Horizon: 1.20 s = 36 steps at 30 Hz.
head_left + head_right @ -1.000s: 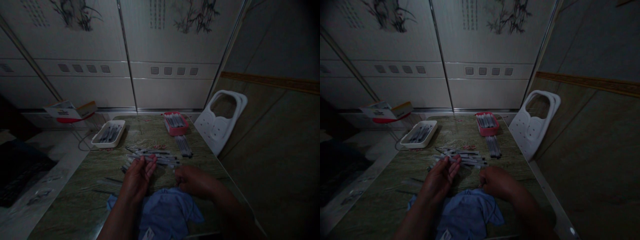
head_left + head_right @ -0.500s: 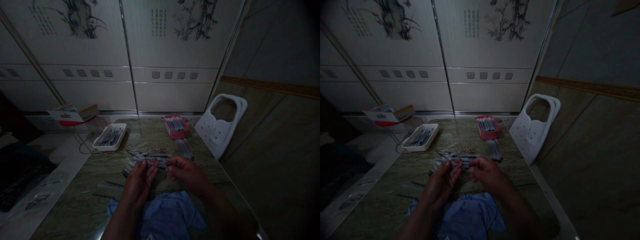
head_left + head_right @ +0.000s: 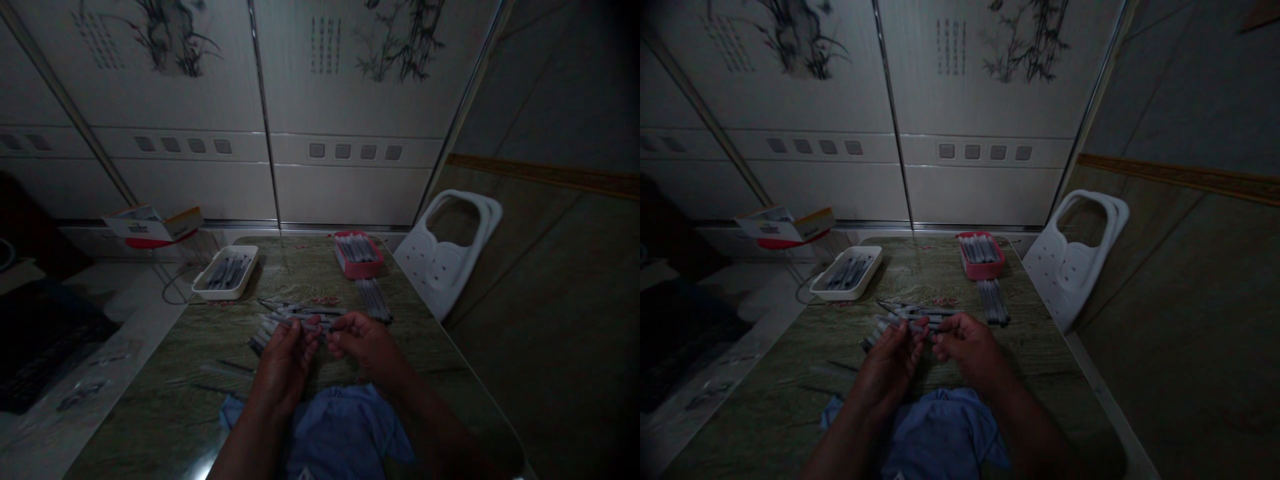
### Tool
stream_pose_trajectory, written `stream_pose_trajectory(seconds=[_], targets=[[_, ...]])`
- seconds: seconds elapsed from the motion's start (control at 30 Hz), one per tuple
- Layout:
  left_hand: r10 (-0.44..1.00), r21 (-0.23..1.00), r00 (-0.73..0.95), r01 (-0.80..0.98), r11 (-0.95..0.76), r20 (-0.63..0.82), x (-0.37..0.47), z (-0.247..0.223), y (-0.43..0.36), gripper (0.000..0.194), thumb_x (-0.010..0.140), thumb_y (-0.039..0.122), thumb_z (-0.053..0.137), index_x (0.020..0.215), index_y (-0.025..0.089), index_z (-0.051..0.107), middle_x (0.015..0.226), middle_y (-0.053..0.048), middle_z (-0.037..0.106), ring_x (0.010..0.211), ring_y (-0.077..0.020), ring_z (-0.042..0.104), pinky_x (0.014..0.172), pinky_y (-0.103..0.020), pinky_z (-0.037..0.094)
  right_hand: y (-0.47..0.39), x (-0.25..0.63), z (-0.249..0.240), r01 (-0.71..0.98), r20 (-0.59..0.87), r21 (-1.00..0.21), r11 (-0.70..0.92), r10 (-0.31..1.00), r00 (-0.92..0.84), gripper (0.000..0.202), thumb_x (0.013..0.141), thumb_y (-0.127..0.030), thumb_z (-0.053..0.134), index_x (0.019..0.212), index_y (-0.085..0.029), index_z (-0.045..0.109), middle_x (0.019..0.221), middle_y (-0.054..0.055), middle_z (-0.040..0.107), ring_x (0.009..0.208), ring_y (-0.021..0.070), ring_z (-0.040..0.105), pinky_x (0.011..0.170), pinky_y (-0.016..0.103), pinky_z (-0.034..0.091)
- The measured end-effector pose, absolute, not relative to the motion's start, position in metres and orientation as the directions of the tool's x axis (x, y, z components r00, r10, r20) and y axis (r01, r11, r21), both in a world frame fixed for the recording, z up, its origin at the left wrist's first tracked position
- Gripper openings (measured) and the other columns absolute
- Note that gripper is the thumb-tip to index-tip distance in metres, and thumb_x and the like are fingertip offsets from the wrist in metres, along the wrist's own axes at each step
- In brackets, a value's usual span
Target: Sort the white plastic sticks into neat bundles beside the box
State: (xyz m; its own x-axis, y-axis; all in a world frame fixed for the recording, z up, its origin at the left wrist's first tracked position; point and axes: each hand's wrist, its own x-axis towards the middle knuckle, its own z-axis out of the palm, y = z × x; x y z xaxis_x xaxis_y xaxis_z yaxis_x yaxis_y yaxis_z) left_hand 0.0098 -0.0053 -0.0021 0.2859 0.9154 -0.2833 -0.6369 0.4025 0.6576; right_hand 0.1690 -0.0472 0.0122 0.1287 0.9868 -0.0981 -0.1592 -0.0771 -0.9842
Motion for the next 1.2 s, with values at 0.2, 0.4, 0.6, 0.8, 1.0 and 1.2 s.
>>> stream_pose_trajectory(seconds=[0.2,0.4,0.6,0.8,1.0,1.2], targets=[[0.915,0.662,0.299,-0.633,0.402,-0.27,0.0106,-0.0044,-0.0063,0.012,0.089,0.016,0.067,0.094,0.018,0.057,0.113,-0.01,0.072,0.087,-0.0144,0.072,0.082,-0.027,0.058,-0.0467,0.1621,0.007,-0.198,-0.113,-0.976,-0.086,0.985,0.128,0.027,0.073,-0.034,0.077,0.089,-0.018,0.063,0.078,0.003,0.071,0.069,0.0161,0.068,0.064,0.028,0.053],[0.905,0.657,0.314,-0.623,0.425,-0.287,0.0125,-0.0037,-0.0069,0.013,0.087,0.016,0.069,0.095,0.018,0.058,0.112,-0.01,0.072,0.082,-0.0138,0.071,0.082,-0.028,0.058,-0.0455,0.1615,0.002,-0.162,-0.08,-0.985,-0.058,0.988,0.131,0.022,0.075,-0.032,0.074,0.089,-0.017,0.064,0.08,0.003,0.071,0.066,0.0136,0.065,0.061,0.027,0.051],[0.905,0.655,0.325,-0.626,0.423,-0.275,0.0134,-0.0043,-0.008,0.016,0.085,0.018,0.072,0.092,0.018,0.058,0.111,-0.01,0.072,0.084,-0.0147,0.071,0.086,-0.031,0.058,-0.0456,0.1606,0.0036,-0.134,-0.075,-0.989,-0.056,0.987,0.143,0.021,0.076,-0.033,0.073,0.087,-0.018,0.064,0.077,0.002,0.069,0.065,0.0133,0.064,0.06,0.026,0.05],[0.909,0.674,0.33,-0.614,0.412,-0.256,0.0147,-0.005,-0.0094,0.019,0.083,0.021,0.075,0.091,0.018,0.058,0.109,-0.009,0.072,0.084,-0.0169,0.071,0.085,-0.034,0.059,-0.0469,0.1603,0.0029,-0.132,-0.057,-0.99,-0.042,0.991,0.118,0.023,0.078,-0.035,0.072,0.091,-0.018,0.065,0.082,0.004,0.071,0.072,0.0155,0.066,0.063,0.027,0.052],[0.912,0.7,0.329,-0.591,0.402,-0.245,0.0153,-0.0043,-0.0105,0.019,0.085,0.023,0.073,0.096,0.018,0.059,0.108,-0.01,0.072,0.088,-0.0183,0.071,0.084,-0.033,0.058,-0.0469,0.16,0.004,-0.112,-0.041,-0.993,-0.026,0.99,0.135,0.02,0.079,-0.033,0.071,0.09,-0.017,0.064,0.079,0.003,0.07,0.068,0.0141,0.064,0.062,0.027,0.05],[0.914,0.692,0.316,-0.601,0.399,-0.253,0.0182,-0.0027,-0.0115,0.023,0.08,0.023,0.078,0.094,0.018,0.06,0.106,-0.01,0.073,0.089,-0.02,0.071,0.084,-0.034,0.058,-0.0484,0.1585,0.0047,-0.097,-0.024,-0.995,-0.011,0.99,0.138,0.021,0.08,-0.036,0.071,0.088,-0.018,0.064,0.081,0.004,0.071,0.071,0.0162,0.066,0.063,0.028,0.051]])
